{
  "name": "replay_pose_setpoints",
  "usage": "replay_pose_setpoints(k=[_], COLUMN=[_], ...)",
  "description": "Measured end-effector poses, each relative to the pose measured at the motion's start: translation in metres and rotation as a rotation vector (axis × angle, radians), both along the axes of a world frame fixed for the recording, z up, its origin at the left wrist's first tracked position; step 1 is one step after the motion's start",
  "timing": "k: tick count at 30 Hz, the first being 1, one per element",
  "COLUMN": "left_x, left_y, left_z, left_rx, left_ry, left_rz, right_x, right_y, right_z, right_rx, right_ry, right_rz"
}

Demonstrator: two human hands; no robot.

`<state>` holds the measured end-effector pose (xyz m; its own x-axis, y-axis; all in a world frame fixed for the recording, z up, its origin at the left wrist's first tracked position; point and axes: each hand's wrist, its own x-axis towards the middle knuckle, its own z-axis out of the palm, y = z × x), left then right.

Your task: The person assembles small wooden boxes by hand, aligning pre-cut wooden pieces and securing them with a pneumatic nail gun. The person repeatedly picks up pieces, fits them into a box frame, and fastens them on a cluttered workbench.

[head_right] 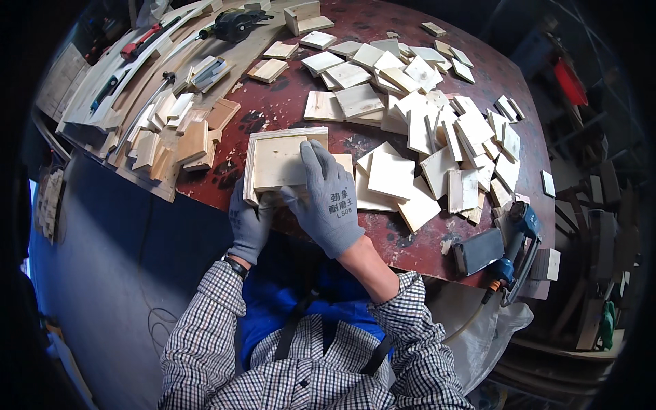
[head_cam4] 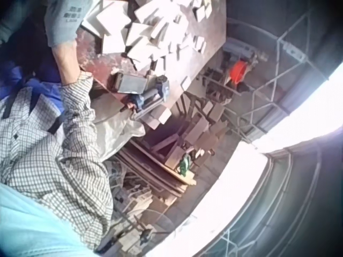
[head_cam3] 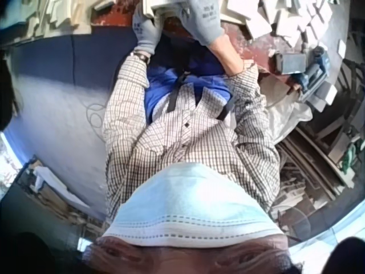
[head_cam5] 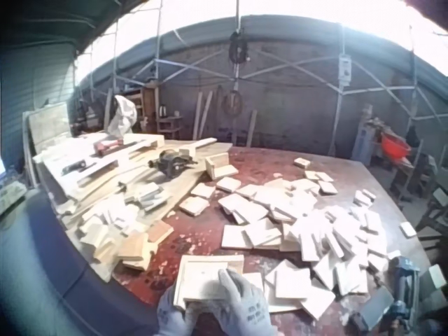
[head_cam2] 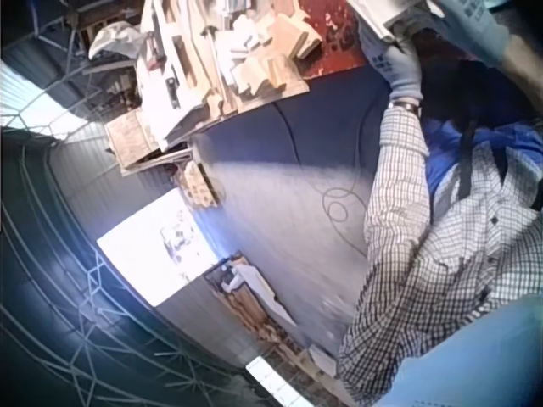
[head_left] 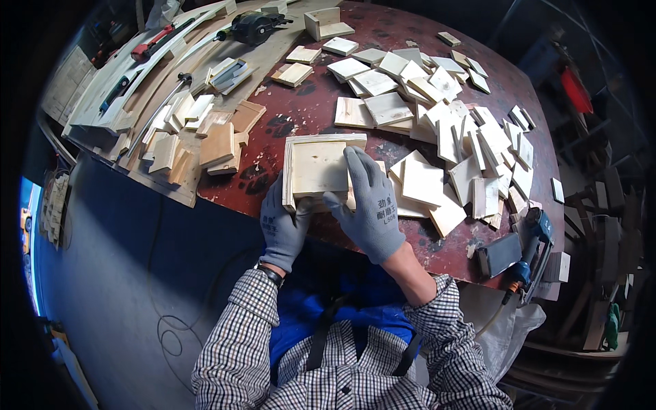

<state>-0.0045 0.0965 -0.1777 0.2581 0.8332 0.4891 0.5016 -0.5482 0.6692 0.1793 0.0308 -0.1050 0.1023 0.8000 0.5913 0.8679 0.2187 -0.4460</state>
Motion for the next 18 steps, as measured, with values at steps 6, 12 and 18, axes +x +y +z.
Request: replay_pose_setpoints(k=[6,12,18], left_x=[-0.003,-0.008,-0.004], left_y=[0.001,-0.001,-0.001], left_z=[-0.009,-0.012,-0.004], left_rx=[-0.002,-0.041,-0.018], left_ry=[0.073,0.036,0.000], left_rz=[-0.004,-0.025,-0.028], right_x=[0.010,0.017,0.043], right_y=[0.001,0.008,0.019], right_z=[0.021,0.038,0.071], right_rx=[-0.071,-0.044,0.053], right_ry=[-0.115,-0.038,0.138], right_rz=[0.077,0.147,0.265])
